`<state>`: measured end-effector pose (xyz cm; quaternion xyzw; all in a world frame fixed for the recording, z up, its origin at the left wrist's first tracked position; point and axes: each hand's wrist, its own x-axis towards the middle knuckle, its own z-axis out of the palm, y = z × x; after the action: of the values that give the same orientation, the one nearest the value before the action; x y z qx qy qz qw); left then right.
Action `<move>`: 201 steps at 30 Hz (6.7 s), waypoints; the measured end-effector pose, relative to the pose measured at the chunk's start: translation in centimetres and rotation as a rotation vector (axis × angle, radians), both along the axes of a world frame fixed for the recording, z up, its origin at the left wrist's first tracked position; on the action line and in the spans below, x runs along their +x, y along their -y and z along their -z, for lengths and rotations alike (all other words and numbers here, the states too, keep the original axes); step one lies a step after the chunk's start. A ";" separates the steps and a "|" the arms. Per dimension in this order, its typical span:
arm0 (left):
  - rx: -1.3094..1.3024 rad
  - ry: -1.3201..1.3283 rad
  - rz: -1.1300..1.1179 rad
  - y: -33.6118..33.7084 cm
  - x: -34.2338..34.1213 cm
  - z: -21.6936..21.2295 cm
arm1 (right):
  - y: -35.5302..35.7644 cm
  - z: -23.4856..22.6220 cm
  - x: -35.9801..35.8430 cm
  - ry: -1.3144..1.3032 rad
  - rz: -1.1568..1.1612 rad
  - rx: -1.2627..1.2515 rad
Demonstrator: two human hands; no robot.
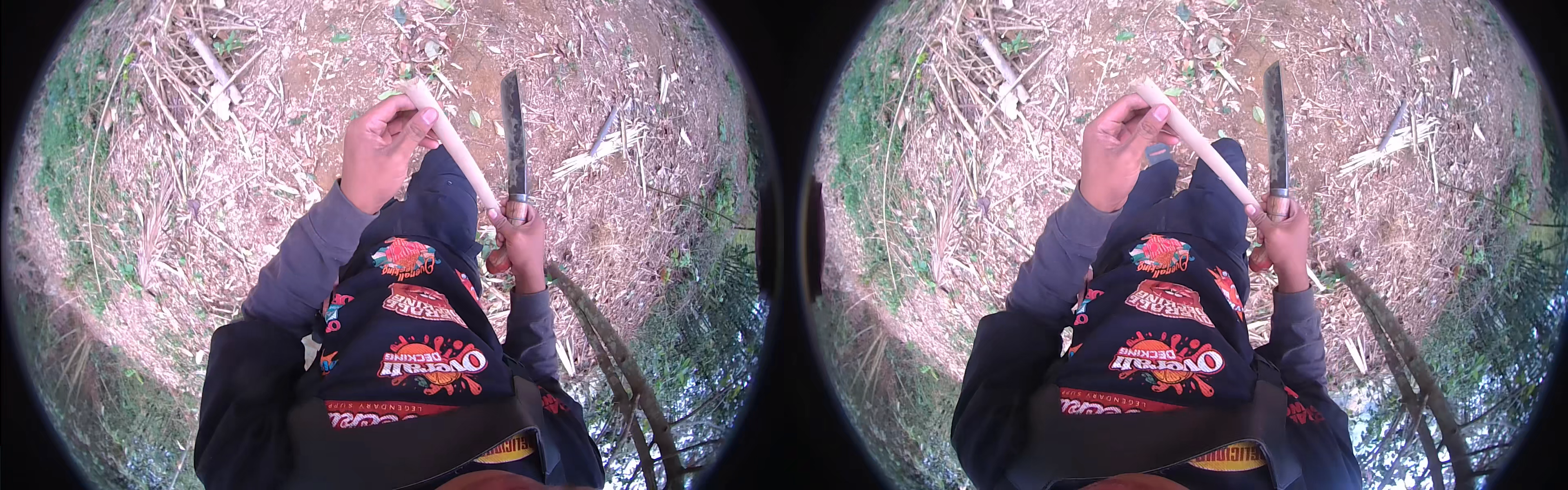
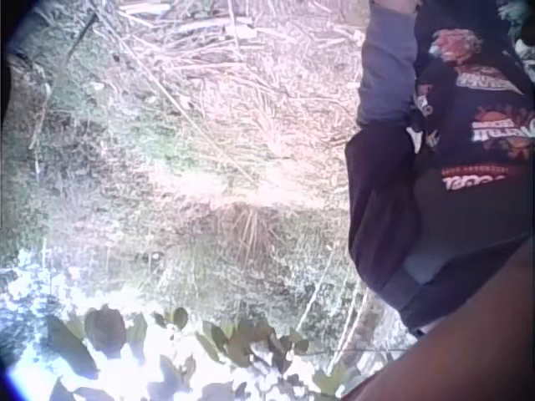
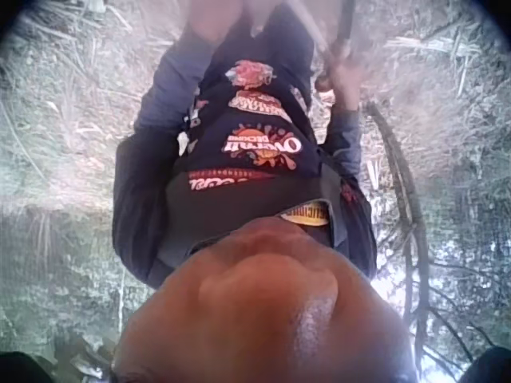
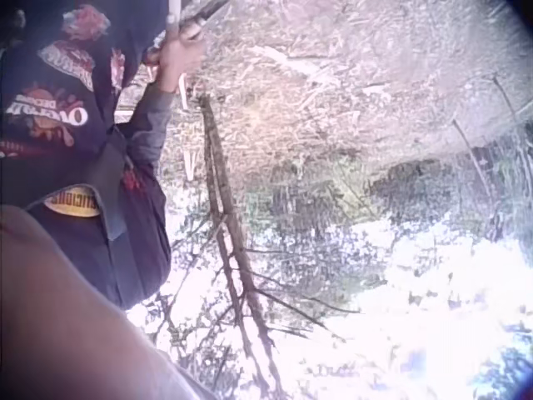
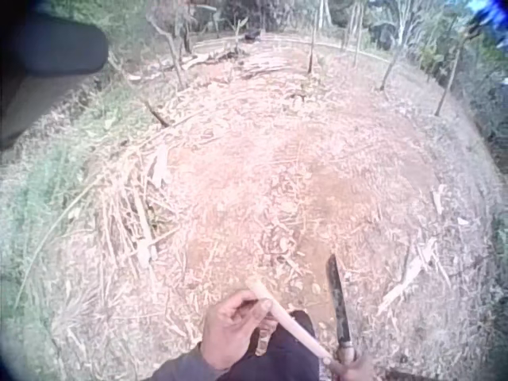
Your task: The person sits on the ground and ties several bamboo poles together using a thin strip of bamboo. They then stand up, pick up a machete, and use it to shave and split a thin bamboo stick into smaller pieces.
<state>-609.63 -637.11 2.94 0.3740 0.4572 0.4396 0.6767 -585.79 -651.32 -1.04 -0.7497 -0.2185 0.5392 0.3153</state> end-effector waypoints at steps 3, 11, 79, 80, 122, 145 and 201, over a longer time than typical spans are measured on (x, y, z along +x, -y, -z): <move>0.005 -0.031 0.074 -5.9 2.0 -0.3 | -4.2 -0.1 0.6 0.070 0.084 0.056; 0.107 -0.056 0.310 -20.6 12.5 -2.1 | -15.4 0.4 7.1 0.149 0.380 0.170; 1.497 -0.294 -0.002 -127.3 72.5 -21.3 | -124.6 -27.4 55.7 0.638 0.186 0.941; 1.494 -0.289 0.001 -127.3 72.6 -21.1 | -124.5 -27.5 55.8 0.690 0.177 0.937; 1.730 -0.487 0.204 -126.1 76.9 -19.0 | -126.0 -25.0 61.1 0.727 0.189 0.698; 1.267 -0.028 0.584 -131.2 83.4 -9.4 | -125.0 -24.2 62.9 0.357 0.424 0.753; 1.275 -0.010 0.396 -129.6 83.9 -13.3 | -123.9 -27.4 59.6 0.580 0.646 0.961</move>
<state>-525.72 -507.50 16.22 0.7798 0.0338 0.4895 0.3887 -526.21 -527.47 26.35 -0.6681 -0.2752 0.0346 0.6904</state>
